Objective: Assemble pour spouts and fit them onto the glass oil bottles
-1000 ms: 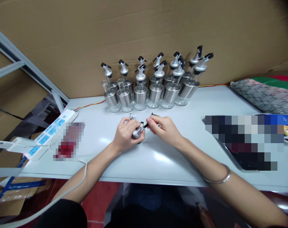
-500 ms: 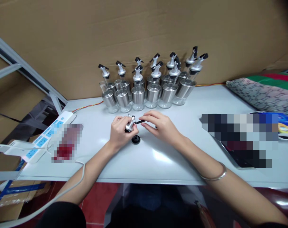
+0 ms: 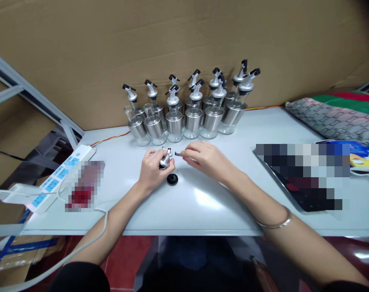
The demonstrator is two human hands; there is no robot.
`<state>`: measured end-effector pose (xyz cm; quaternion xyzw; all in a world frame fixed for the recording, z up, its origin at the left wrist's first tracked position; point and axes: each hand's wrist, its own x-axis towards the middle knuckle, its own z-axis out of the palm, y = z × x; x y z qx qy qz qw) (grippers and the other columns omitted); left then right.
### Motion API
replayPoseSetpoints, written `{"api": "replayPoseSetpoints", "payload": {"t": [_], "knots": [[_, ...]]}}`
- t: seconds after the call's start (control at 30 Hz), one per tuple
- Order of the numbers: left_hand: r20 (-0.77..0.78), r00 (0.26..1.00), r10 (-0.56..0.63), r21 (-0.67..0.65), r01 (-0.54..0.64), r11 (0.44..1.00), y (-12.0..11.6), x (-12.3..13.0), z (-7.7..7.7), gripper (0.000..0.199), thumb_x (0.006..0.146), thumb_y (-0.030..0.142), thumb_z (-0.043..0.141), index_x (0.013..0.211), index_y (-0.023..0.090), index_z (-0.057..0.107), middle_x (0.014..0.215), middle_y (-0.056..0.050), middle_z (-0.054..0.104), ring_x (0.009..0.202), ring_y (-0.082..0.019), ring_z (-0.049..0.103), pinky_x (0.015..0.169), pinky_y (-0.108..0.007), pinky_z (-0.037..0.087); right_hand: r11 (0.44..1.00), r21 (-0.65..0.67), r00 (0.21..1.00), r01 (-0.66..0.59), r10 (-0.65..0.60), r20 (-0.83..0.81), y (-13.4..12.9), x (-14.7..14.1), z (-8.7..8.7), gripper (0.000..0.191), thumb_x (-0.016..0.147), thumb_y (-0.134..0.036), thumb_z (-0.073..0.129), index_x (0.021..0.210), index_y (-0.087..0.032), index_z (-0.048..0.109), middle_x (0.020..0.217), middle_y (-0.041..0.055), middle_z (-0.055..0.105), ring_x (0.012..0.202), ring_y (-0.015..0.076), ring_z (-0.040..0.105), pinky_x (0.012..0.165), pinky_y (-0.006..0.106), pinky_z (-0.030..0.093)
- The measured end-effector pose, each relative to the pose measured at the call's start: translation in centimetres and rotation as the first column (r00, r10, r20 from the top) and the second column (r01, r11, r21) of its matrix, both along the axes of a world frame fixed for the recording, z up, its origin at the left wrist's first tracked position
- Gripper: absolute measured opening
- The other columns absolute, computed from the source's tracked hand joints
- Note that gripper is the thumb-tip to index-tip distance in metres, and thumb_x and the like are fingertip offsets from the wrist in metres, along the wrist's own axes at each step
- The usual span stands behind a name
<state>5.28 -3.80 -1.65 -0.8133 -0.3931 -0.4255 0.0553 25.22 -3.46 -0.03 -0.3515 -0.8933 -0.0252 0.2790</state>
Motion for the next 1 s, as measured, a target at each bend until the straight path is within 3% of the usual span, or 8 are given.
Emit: {"api": "replayPoseSetpoints", "payload": {"t": [0.13,0.27,0.5,0.6,0.77,1.0], "knots": [[-0.033,0.999,-0.037,-0.004,0.036,0.999,-0.1,0.1,-0.2,0.004,0.079,0.021,0.054,0.077,0.019,0.055,0.065,0.001,0.065,0.058,-0.013,0.057,0.068,-0.029,0.046,0.97,-0.042,0.968,0.238,-0.234,0.085,1.0,1.9,0.3,0.018,0.087,-0.015,0.051,0.095,-0.016,0.067,0.088,0.0088,0.068,0.078,0.0204,0.06,0.068,0.03,0.037],[-0.046,0.997,-0.069,0.006,0.069,0.998,-0.2,0.2,-0.3,0.004,0.08,0.022,0.053,0.078,0.019,0.055,0.064,0.001,0.064,0.057,-0.013,0.057,0.067,-0.029,0.047,0.877,-0.137,0.881,0.461,-0.433,0.19,1.8,3.3,0.0,0.018,0.082,-0.013,0.053,0.092,-0.016,0.068,0.084,0.0086,0.067,0.073,0.0209,0.06,0.064,0.03,0.034],[-0.082,0.988,-0.131,-0.023,0.13,0.991,-0.3,0.3,-0.2,0.005,0.081,0.023,0.054,0.078,0.019,0.054,0.061,0.003,0.062,0.055,-0.012,0.056,0.065,-0.028,0.046,0.787,-0.22,0.803,0.577,-0.496,0.332,1.5,2.9,-0.5,0.025,0.084,-0.016,0.05,0.1,-0.02,0.068,0.098,0.0104,0.07,0.073,0.023,0.063,0.06,0.032,0.033],[-0.094,0.986,-0.136,-0.015,0.136,0.991,-0.3,0.3,-0.3,0.004,0.081,0.022,0.054,0.079,0.019,0.054,0.062,0.002,0.062,0.056,-0.013,0.057,0.065,-0.028,0.045,0.778,-0.244,0.8,0.578,-0.482,0.358,1.4,2.6,-0.7,0.026,0.086,-0.016,0.048,0.102,-0.019,0.068,0.099,0.0108,0.069,0.076,0.0228,0.064,0.061,0.031,0.036],[-0.109,0.983,-0.146,-0.037,0.142,0.989,-0.2,0.2,-0.3,0.004,0.081,0.022,0.055,0.079,0.018,0.054,0.062,0.002,0.062,0.055,-0.013,0.056,0.067,-0.028,0.045,0.814,-0.248,0.835,0.525,-0.435,0.338,1.4,2.5,-0.8,0.027,0.089,-0.019,0.045,0.105,-0.015,0.067,0.103,0.014,0.065,0.087,0.0241,0.062,0.068,0.032,0.041],[-0.113,0.981,-0.158,-0.013,0.157,0.987,-0.2,0.3,-0.6,0.004,0.081,0.022,0.055,0.08,0.018,0.054,0.062,0.002,0.063,0.053,-0.012,0.053,0.069,-0.029,0.045,0.904,-0.336,0.96,0.263,-0.21,0.186,1.6,2.0,-1.8,0.027,0.09,-0.015,0.044,0.107,-0.011,0.066,0.104,0.0147,0.061,0.1,0.0248,0.058,0.084,0.034,0.045]]}}
